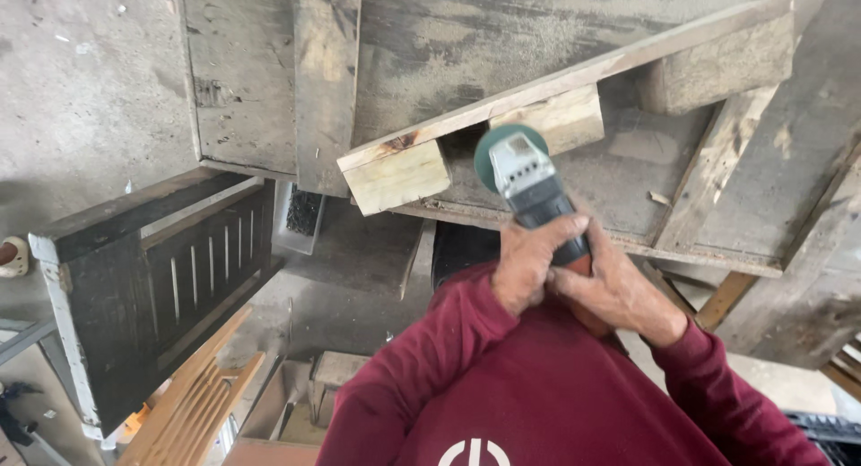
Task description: The person uses an angle grinder with a sanding disc to smooth the surface of a wooden pallet. They systematically move the tool across the wood, generating sawdust, and briefly reposition the pallet to access different areas.
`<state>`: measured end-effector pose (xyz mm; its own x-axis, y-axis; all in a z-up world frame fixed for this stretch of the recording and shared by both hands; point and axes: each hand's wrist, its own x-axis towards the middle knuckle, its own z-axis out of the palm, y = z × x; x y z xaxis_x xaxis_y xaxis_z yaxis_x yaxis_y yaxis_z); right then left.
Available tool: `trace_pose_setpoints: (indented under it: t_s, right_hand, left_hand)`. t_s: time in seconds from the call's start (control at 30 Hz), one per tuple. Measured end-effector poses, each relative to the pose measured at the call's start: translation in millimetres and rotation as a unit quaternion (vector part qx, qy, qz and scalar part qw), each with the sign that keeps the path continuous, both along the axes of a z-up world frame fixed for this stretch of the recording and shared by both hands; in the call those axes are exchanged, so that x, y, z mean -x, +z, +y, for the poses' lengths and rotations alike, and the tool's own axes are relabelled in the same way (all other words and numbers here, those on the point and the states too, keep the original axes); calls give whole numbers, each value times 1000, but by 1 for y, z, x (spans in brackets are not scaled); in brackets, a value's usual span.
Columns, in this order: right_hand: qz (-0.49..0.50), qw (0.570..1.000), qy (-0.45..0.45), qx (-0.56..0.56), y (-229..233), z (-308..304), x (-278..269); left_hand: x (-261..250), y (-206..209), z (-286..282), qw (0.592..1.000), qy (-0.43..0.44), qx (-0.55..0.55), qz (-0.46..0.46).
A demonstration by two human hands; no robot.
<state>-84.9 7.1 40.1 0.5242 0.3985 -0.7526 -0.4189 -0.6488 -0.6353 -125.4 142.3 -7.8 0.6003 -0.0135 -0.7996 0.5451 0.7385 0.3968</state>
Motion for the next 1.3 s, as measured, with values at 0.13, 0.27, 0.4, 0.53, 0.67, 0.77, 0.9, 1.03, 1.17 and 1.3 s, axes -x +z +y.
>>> trace_pose_setpoints:
  t_s: [0.13,0.27,0.4,0.53,0.67,0.77,0.9,1.03,1.17,1.3]
  right_hand:
    - [43,998,13,48,2,-14,15]
    - [15,999,-28,-26,-5,-30,27]
    - [19,1000,-4,-19,2,-30,20]
    - [-8,1000,-5,-28,6,-27,15]
    - [-16,998,-20,-58,7,-34,26]
    - [-18,999,2,-45,0,-33,18]
    - [11,1000,0,21,-4,-35,32]
    - [0,1000,4,14,0,-29,27]
    - [-7,1000,13,25,-2,-30,30]
    - [-14,1000,17,17,-7,-36,36]
  left_hand:
    - [18,5,-18,1000,23,1,-9]
    - [24,-8,-32,1000,17,9,22]
    - [20,-4,-39,999,33,9,-24]
    - [11,2,-36,1000,18,0,-17]
    - [22,7,-42,1000,22,-7,-12]
    - [16,2,-40,999,38,-17,-20]
    - [31,-3,-40,999,-5,-37,9]
    - [25,2,-36,999,20,-39,11]
    - [30,0,-38,999,29,-12,-25]
    - [41,-7,-42,999,19,-26,-40]
